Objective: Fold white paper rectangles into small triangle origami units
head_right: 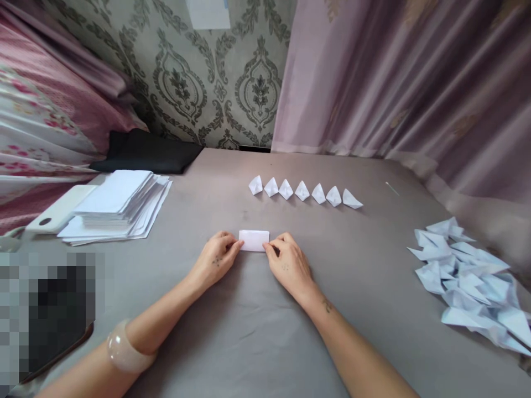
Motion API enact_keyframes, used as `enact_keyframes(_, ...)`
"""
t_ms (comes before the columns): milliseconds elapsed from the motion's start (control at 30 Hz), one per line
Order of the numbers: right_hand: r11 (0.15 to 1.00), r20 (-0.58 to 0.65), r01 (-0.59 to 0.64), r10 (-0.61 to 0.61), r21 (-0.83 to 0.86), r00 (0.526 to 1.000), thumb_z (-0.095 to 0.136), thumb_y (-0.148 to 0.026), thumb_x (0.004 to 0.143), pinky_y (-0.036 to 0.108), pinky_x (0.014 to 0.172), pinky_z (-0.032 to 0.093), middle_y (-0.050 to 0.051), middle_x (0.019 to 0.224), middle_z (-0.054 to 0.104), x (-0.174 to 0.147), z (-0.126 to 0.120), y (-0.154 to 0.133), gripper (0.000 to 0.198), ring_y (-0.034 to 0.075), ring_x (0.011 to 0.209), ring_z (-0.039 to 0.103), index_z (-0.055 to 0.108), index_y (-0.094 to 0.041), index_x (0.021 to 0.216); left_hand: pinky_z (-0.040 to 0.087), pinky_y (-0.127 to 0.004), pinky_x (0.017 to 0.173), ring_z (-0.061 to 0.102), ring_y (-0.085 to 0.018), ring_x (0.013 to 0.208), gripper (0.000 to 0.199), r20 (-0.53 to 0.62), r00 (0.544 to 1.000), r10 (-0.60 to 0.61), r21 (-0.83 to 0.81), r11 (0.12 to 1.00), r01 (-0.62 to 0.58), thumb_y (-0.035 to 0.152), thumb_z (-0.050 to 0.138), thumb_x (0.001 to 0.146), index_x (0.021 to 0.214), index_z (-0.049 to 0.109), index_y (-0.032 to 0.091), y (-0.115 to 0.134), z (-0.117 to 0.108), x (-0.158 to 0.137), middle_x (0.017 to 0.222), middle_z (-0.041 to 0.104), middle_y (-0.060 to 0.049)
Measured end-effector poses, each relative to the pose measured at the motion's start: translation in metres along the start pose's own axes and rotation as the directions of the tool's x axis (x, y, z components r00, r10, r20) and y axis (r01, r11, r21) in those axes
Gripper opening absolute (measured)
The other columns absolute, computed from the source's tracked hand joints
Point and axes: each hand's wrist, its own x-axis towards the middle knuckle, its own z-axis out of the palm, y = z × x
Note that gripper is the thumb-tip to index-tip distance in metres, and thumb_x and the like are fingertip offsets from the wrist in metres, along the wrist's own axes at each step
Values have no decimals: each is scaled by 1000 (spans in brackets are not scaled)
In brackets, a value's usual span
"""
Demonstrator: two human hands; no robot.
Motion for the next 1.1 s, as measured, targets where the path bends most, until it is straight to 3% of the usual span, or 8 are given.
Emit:
enact_keyframes(167, 995, -23, -46, 44, -85, 999, 49, -41, 88, 27, 59, 40, 3, 89, 59, 2, 5, -4, 29, 14, 67, 59, 68, -23, 75, 47, -34, 76, 56, -18, 79, 26, -73, 997, -3, 31, 1000, 5, 31, 49, 89, 73, 62, 15, -4, 9, 2, 94, 54, -10)
enact_keyframes(500, 971, -42, -80, 72, -226, 996, 47, -42, 89, 27, 52, 30, 2, 90, 59, 2, 10, -10, 29, 13, 63, 55, 61, -22, 73, 47, -34, 76, 55, -17, 78, 25, -77, 994, -74, 4, 997, 74, 32, 51, 88, 70, 58, 16, -3, 10, 5, 91, 53, -7)
enact_keyframes(767, 963, -14, -119, 119, -241, 993, 45, -42, 89, 26, 52, 28, 0, 93, 57, 3, 9, -14, 28, 12, 65, 55, 59, -21, 76, 46, -32, 73, 55, -17, 79, 29, -73, 996, -45, 140, 989, 55, 28, 41, 93, 70, 55, 16, 1, 10, 6, 95, 53, -9)
enact_keyframes(1100, 961, -3, -153, 156, -231, 988, 48, -43, 87, 25, 51, 25, 0, 91, 56, 3, 9, -15, 28, 11, 63, 52, 57, -21, 72, 44, -29, 67, 54, -15, 76, 28, -59, 994, -89, 112, 989, 96, 33, 47, 90, 70, 56, 16, 1, 9, 8, 92, 53, -6)
